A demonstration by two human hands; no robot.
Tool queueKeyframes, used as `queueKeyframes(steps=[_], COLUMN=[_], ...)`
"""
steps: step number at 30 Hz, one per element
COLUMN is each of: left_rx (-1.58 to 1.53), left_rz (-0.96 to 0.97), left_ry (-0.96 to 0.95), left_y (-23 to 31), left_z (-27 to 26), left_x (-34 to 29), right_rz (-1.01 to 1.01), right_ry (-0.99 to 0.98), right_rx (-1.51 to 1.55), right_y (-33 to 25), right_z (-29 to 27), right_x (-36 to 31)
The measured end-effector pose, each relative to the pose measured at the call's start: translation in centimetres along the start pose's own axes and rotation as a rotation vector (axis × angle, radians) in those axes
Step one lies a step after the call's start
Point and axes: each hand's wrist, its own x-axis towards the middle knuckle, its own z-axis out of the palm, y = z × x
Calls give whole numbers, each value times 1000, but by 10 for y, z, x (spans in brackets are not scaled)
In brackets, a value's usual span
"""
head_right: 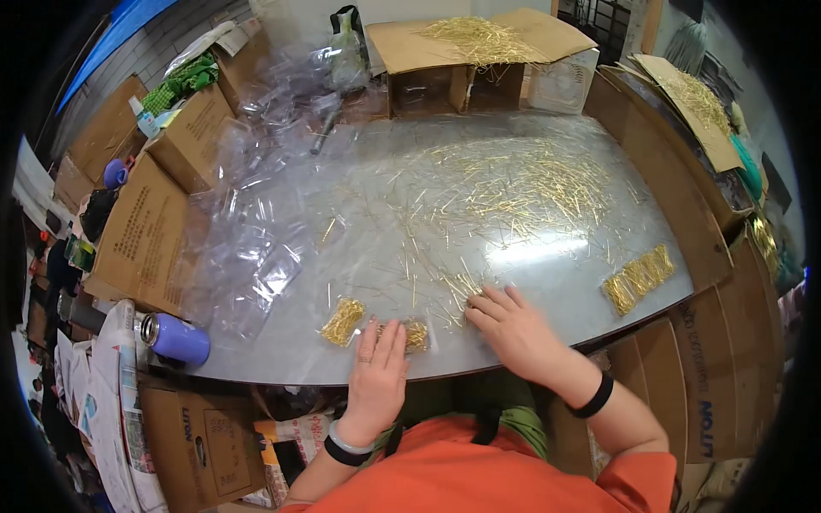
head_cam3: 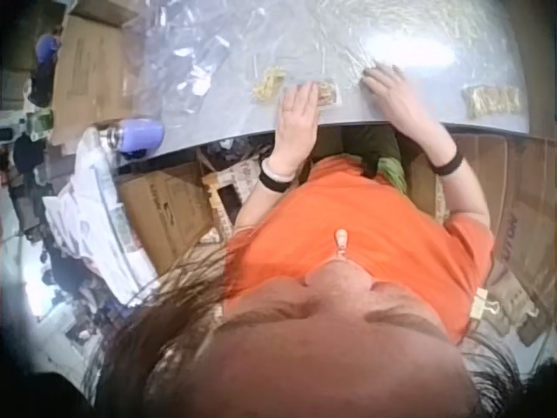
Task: The recorder is counting and packing small gold wire connector components into plastic bags and then placing those bags into a larger shipping box.
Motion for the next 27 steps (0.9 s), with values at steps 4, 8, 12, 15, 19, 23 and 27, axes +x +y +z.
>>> queueKeyframes(steps=[4, 8, 12, 15, 19, 23, 27], left_rx=[66, 58, 104, 153, 42, -25, 74], left_rz=[-19, -65, -53, -36, -20, -100, -106], left_ry=[11, 11, 3, -34, -8, 75, 15], left_y=[-8, -11, -9, -11, -8, -1, -4], left_z=[1, 1, -2, 1, -1, -5, 0], left_x=[7, 11, 7, 1, 8, 13, 24], right_rz=[161, 208, 181, 156, 70, 144, 143], right_ry=[135, 49, 83, 99, 186, 282, 307], right_rx=[82, 101, 45, 3, 217, 302, 306], right_y=[-27, -13, -2, -2, 1, -4, -1], right_z=[22, 35, 25, 28, 29, 28, 31], right_x=[-18, -15, -13, -18, -17, -13, -10])
